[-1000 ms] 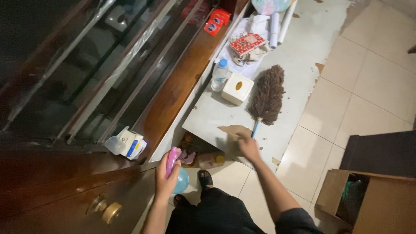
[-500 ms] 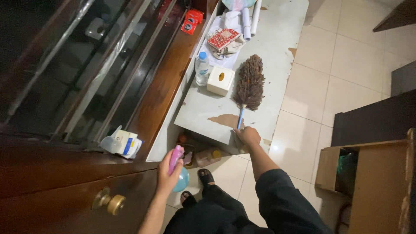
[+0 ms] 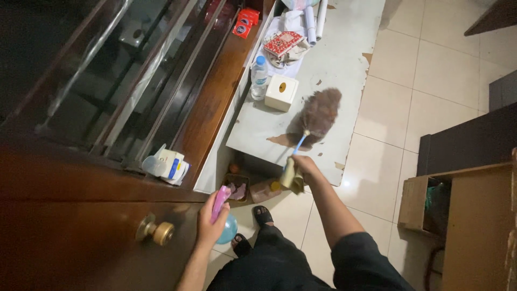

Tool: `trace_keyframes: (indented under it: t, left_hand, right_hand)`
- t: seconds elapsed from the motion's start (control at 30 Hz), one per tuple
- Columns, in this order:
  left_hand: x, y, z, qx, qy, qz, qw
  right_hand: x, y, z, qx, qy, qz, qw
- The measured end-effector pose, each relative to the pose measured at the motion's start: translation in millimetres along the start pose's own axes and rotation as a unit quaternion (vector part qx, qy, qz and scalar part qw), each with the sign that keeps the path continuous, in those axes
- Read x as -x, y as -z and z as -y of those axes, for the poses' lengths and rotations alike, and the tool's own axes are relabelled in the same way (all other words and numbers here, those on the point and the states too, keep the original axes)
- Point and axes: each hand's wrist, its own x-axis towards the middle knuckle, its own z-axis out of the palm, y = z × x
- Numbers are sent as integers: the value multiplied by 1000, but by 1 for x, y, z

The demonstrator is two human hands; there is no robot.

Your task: Cleaning a wooden cabinet, a table, and a desk using a spray bottle and cloth.

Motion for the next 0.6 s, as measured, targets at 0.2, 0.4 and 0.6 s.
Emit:
trace_keyframes:
  t: [0.2,0.4,0.6]
  left_hand:
    - [-6,5,-23,-36,-11,-1,999]
    - [-3,10,-16,43,-76,-13,996]
    - [6,25,-39,2,-61,-42,997]
  right_hand:
    - [109,-78,125,-391,-42,213,895]
    - [71,-164,190,-551,1,287,783]
    - [-7,-227,233,-564,5,411,716]
